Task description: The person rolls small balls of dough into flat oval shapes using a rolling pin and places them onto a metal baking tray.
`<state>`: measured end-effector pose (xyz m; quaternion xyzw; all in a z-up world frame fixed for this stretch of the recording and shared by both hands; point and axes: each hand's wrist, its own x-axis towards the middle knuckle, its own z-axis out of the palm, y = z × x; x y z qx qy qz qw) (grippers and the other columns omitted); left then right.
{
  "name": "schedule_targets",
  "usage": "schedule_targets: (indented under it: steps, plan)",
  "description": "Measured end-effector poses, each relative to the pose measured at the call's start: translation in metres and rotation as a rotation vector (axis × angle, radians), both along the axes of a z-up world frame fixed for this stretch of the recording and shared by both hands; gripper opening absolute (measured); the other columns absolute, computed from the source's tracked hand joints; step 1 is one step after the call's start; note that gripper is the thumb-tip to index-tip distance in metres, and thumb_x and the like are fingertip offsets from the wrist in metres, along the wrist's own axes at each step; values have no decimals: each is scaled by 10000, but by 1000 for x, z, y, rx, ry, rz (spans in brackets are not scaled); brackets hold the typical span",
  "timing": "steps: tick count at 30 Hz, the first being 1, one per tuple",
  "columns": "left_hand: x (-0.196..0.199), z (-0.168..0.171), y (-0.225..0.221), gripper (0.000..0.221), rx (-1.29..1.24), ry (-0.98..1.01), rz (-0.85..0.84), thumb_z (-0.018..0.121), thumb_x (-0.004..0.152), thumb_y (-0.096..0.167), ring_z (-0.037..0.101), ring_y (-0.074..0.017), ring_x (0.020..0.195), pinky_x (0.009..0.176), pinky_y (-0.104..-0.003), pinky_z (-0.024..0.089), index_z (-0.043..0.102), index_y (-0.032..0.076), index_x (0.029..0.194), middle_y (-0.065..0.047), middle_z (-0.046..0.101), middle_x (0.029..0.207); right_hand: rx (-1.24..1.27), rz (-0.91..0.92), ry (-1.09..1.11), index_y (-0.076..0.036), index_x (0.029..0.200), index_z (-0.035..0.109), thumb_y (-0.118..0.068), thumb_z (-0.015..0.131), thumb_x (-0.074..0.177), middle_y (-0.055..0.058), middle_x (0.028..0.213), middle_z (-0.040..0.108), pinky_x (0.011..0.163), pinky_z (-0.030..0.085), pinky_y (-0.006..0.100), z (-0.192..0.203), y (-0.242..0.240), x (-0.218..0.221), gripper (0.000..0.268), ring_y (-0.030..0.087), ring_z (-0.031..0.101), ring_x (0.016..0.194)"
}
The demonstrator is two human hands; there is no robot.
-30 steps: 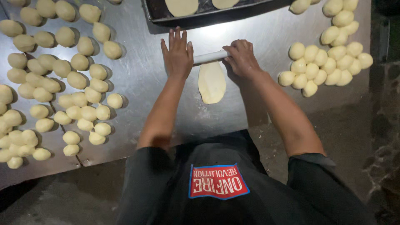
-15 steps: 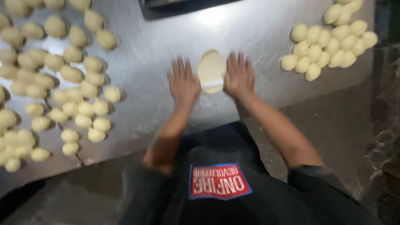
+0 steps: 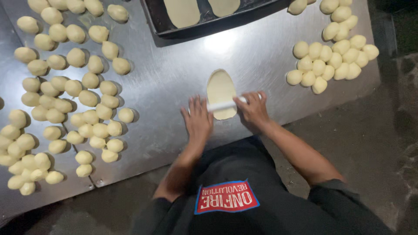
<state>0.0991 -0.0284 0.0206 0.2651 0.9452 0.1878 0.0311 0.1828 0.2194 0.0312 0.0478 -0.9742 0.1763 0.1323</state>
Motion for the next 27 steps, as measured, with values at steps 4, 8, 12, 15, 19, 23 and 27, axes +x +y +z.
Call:
schedule_targets:
  steps: [4,8,12,15,19,23,27]
  plan:
    - [-123,-15,51,469,-1,381,57,523,1033,305,392,-354,1488,1188,-703,183,582,121,1461,-87,487,1589,-154,-53,-134,-111,1321,664,-158,659,929,133,1199,611,1083,274,575,-7,25,-103,395,326,516,1227]
    - [-198,7,78,379,201,23,105,498,1076,242,537,-297,1377,1234,-541,345,658,55,1364,-122,628,1437,-238,6,-166,-98,1277,664,-187,683,964,146,1214,594,1089,311,531,12,55,-150,326,347,501,1229]
    - [-180,11,69,372,250,30,81,494,1093,221,544,-345,1367,1172,-507,397,619,17,1377,-165,615,1433,-142,23,-50,-44,1302,650,-168,690,961,169,1253,581,1095,318,537,9,57,-131,365,358,510,1231]
    - [-85,-6,32,624,-312,-250,-124,528,967,291,342,-390,1473,1178,-571,280,453,-24,1501,-237,387,1596,-131,-35,-197,-31,1274,634,-181,698,872,183,1243,592,1024,329,554,-3,14,-34,433,390,517,1151]
    - [46,9,-24,595,92,-86,-177,580,965,241,462,-413,1435,1179,-590,333,503,-29,1489,-218,501,1538,-173,-63,-166,-102,1253,628,-173,698,889,137,1229,604,1032,357,558,-3,-12,49,377,362,552,1181]
    - [39,7,-27,534,136,-134,-148,537,993,283,430,-426,1463,1207,-616,296,543,-9,1440,-227,484,1548,-123,-2,-72,-170,1266,658,-130,672,911,123,1232,614,1016,353,525,-9,4,32,357,325,553,1154]
    - [-72,-9,20,576,96,-41,-119,508,1035,308,396,-437,1467,1184,-636,274,520,-12,1514,-203,471,1572,-138,-28,-116,-156,1326,671,-189,649,997,165,1217,588,1039,317,534,-12,24,-55,331,338,521,1172]
